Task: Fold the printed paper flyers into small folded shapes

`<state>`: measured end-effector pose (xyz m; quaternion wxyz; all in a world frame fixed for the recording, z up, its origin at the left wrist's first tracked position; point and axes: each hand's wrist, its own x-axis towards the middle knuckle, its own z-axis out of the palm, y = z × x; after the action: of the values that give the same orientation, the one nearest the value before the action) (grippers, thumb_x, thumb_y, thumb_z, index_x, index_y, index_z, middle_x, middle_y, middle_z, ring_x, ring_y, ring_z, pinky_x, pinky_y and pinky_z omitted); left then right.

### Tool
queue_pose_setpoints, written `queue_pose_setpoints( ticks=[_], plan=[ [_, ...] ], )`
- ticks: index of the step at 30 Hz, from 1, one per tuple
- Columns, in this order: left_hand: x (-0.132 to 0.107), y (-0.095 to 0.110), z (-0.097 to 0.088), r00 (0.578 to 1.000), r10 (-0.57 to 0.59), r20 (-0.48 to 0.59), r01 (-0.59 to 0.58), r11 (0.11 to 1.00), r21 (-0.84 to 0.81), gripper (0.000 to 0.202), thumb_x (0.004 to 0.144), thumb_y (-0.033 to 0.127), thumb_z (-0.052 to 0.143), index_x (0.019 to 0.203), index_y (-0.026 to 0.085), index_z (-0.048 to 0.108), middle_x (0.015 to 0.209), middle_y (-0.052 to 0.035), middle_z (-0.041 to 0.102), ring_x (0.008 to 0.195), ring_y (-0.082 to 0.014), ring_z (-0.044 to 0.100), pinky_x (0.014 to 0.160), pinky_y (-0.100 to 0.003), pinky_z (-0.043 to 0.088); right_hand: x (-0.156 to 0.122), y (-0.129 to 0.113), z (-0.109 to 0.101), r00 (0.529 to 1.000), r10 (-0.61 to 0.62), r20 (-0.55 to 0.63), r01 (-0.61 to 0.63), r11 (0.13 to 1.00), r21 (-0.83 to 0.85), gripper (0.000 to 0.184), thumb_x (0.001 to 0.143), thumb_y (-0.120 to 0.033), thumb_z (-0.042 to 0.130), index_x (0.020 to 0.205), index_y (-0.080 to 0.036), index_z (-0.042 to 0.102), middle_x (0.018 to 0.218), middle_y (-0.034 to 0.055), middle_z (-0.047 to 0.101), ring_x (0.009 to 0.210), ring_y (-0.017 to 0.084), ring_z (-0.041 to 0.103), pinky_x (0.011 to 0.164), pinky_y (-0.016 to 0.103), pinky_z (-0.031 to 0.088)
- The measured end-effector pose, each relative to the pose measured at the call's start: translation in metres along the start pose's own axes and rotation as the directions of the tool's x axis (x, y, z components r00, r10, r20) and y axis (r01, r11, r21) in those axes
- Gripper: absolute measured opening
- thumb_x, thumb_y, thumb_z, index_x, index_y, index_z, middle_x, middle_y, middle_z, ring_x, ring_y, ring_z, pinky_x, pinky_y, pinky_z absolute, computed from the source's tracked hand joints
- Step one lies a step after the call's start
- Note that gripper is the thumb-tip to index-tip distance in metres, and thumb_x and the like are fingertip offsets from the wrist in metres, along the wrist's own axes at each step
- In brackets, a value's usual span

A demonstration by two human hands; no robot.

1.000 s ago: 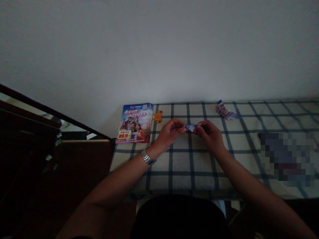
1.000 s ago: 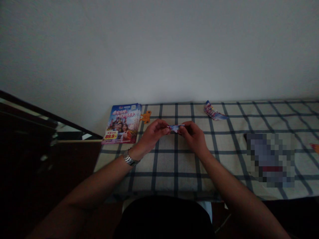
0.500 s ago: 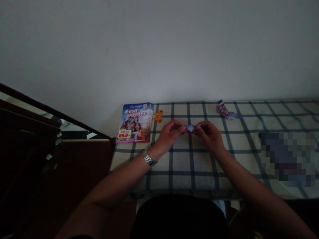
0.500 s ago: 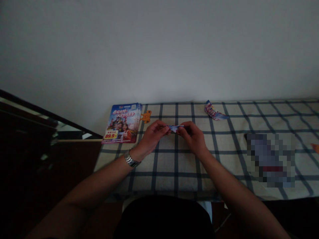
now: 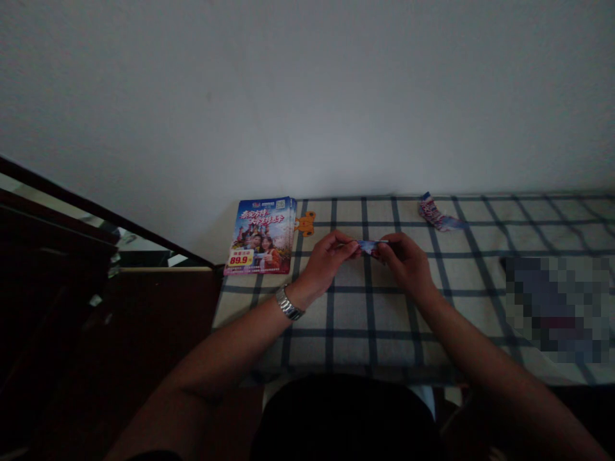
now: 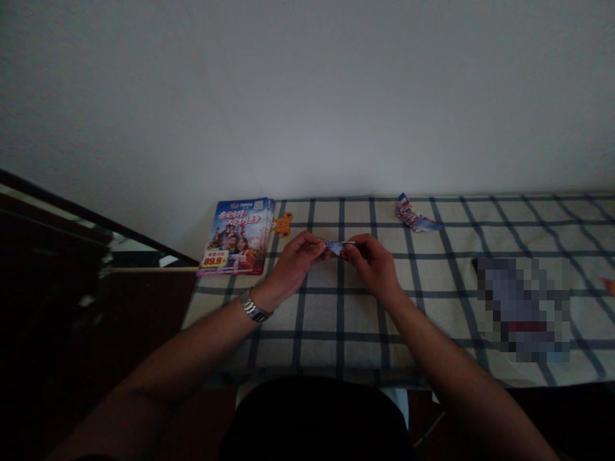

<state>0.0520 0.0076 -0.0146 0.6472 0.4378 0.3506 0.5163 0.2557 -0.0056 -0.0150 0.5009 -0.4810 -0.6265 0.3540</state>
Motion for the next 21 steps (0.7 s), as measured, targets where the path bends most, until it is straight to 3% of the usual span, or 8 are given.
queue_pose_setpoints(
  ticks=[16, 21],
  plan=[
    [-0.0013, 0.0023, 0.0033, 1.000, -0.014, -0.001, 0.013, 0.996, -0.083, 0.034, 0.080, 0.039, 0.088, 0.086, 0.018, 0.062, 0.088, 0.0011, 0.068, 0.083, -0.0126, 0.069, 0.089, -0.033, 0.058, -0.0004, -0.0022, 0.0014, 1.000, 0.014, -0.006, -0.014, 1.000, 0.019, 0.027, 0.097, -0.053, 0.069, 0.099, -0.026, 0.066, 0.081, 0.0017, 0.073, 0.074, 0.021, 0.074, 0.068, 0.035, 0.063],
    [-0.0020, 0.0050, 0.0010, 0.999, -0.030, 0.034, 0.030, 1.000, -0.002, 0.029, 0.084, 0.037, 0.082, 0.088, 0.018, 0.061, 0.087, -0.0003, 0.069, 0.083, -0.0142, 0.070, 0.089, -0.033, 0.057, -0.0001, 0.0005, 0.0013, 1.000, 0.023, 0.001, -0.023, 0.999, 0.024, 0.027, 0.097, -0.052, 0.069, 0.098, -0.026, 0.065, 0.081, 0.0015, 0.074, 0.074, 0.021, 0.074, 0.067, 0.034, 0.063]
  ],
)
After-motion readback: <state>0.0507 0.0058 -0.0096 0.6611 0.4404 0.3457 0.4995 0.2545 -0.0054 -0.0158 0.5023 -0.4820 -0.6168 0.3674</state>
